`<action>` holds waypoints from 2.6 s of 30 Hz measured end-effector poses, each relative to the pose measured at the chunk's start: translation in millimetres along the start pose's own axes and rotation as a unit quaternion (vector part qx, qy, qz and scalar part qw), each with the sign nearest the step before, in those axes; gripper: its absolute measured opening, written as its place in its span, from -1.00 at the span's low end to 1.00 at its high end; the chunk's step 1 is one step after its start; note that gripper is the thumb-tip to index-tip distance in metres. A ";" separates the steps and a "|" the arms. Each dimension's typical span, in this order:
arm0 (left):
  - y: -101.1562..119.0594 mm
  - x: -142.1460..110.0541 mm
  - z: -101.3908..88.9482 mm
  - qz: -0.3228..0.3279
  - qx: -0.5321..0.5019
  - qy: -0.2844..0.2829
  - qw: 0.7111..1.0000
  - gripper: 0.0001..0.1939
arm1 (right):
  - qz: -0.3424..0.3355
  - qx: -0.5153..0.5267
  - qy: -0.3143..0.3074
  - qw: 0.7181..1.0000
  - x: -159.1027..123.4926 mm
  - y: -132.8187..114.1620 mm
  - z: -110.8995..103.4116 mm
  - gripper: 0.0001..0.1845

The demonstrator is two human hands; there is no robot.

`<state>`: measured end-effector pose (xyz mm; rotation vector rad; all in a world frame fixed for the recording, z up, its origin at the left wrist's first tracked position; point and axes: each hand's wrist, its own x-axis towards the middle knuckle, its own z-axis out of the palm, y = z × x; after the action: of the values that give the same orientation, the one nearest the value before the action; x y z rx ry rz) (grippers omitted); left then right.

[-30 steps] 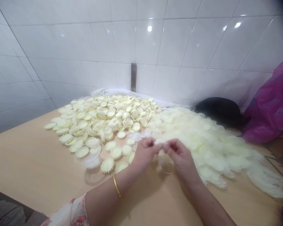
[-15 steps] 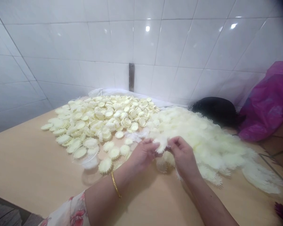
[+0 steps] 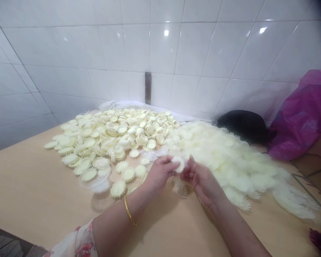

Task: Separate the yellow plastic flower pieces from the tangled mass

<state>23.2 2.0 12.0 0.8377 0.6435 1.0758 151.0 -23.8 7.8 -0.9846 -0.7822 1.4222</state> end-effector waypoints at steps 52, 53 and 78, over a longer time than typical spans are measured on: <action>25.2 18.2 -28.9 0.255 0.189 0.219 0.922 -0.77 | -0.382 -0.778 0.055 0.496 -8.1 12.3 -21.1 -0.48; 25.9 18.6 -30.0 0.258 0.186 0.221 0.922 -0.76 | -0.376 -0.797 0.025 0.472 -7.0 17.7 -21.7 -0.44; 14.8 22.0 -31.6 0.158 0.135 0.141 0.968 -0.79 | -0.321 -0.828 -0.027 0.459 8.7 26.2 13.4 -0.60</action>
<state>-1.5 34.5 6.1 1.0572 0.9310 1.4336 128.0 -16.6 -11.2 -1.6263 -2.3847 -0.5115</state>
